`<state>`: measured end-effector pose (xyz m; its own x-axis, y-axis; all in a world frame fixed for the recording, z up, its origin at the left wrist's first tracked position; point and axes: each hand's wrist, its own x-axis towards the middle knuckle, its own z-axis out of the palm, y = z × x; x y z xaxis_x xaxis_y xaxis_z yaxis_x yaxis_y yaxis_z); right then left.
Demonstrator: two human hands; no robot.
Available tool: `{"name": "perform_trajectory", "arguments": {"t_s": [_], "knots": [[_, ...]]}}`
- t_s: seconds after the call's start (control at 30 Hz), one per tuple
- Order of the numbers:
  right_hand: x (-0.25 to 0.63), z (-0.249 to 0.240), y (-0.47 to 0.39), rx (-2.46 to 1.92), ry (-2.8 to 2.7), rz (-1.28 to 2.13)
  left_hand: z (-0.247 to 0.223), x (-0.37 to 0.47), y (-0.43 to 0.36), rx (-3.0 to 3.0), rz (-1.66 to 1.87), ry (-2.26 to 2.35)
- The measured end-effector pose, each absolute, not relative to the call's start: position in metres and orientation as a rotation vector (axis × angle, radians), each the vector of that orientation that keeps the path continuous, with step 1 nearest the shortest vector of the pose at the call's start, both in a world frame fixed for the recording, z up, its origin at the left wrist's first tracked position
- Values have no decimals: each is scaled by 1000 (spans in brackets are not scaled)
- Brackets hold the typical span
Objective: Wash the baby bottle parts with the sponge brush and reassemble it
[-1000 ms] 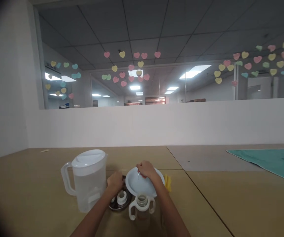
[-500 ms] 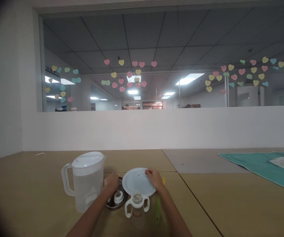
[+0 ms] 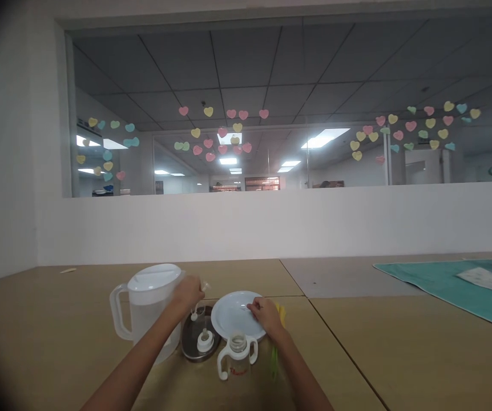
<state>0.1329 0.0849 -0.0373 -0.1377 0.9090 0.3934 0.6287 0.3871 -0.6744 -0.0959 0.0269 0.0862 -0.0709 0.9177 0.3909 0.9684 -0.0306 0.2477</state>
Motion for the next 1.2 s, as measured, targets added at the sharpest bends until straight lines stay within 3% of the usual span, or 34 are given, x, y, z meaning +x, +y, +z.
{"name": "perform_trajectory", "arguments": {"t_s": [0.2,0.43,0.7,1.2], "knots": [[129,-36,71,-1363,-1829,385,82,-76,19,-2139,-918,-1943],[127,-14,69,-1326,-1485,263,14,-60,24,-2221,-1368,-1578],[115,22,31,-848,-1108,486,-52,-62,31,-2035,-1423,-1145],[87,-13,18,-415,-1130,298,-65,-64,13,-2061,-1458,-1185]]}}
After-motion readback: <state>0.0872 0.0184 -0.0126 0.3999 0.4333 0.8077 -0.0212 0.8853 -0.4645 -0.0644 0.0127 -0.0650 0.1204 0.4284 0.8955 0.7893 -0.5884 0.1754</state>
